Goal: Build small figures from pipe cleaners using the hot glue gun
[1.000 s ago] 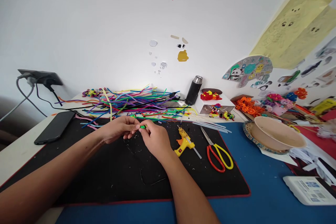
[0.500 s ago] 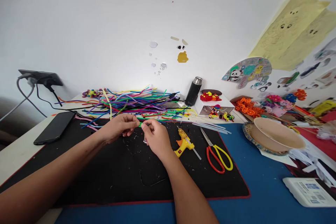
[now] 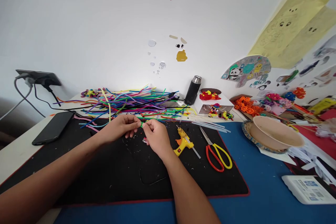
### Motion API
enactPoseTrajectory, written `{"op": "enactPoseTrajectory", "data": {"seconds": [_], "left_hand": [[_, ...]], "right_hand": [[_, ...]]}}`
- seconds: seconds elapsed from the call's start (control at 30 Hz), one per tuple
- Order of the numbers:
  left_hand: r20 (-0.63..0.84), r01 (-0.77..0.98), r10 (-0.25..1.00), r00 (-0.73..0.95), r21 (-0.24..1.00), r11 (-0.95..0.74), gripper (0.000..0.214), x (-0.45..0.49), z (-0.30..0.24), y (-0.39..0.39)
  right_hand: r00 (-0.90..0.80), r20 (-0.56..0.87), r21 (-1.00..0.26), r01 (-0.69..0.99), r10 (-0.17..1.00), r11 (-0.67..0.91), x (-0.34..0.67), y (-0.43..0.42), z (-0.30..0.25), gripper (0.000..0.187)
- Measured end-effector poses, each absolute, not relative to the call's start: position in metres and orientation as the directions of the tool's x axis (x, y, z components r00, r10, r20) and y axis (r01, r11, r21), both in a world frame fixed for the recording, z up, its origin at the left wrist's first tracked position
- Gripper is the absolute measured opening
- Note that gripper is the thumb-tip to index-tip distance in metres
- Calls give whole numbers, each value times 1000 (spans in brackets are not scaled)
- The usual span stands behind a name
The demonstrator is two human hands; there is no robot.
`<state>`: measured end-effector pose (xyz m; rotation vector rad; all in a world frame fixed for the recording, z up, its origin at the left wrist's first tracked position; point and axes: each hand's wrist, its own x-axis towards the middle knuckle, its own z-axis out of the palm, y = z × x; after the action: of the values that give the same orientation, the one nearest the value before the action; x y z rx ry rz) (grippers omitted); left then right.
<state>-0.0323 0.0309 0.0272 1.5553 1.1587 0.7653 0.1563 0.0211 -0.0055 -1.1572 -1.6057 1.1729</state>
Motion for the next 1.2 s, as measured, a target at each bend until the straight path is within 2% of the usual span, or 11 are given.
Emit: {"op": "enactPoseTrajectory", "data": {"seconds": [0.2, 0.5, 0.6, 0.67, 0.77, 0.97, 1.2], "left_hand": [[-80, 279, 916, 394, 960, -36, 47, -37, 26, 32], [-83, 276, 944, 320, 961, -9, 45, -31, 26, 30], [-55, 310, 947, 318, 949, -49, 46, -32, 20, 31], [15, 399, 954, 300, 906, -139, 43, -32, 15, 33], [114, 572, 957, 268, 780, -254, 32, -27, 8, 35], [180, 792, 939, 292, 505, -343, 25, -8, -10, 48], [174, 787, 914, 368, 465, -405, 17, 4, -26, 57]], "right_hand": [[-244, 104, -965, 209, 964, 157, 158, 21, -3, 22], [-280, 40, -982, 166, 959, 89, 160, 22, -2, 21], [-252, 54, -982, 161, 966, 97, 165, 24, 2, 24], [-216, 89, -981, 149, 972, 123, 169, 27, 3, 25], [-145, 127, -982, 121, 981, 145, 174, 32, 2, 26], [-101, 133, -989, 48, 986, 139, 177, 35, 1, 28], [-131, 135, -990, 32, 982, 141, 174, 31, 7, 30]]}}
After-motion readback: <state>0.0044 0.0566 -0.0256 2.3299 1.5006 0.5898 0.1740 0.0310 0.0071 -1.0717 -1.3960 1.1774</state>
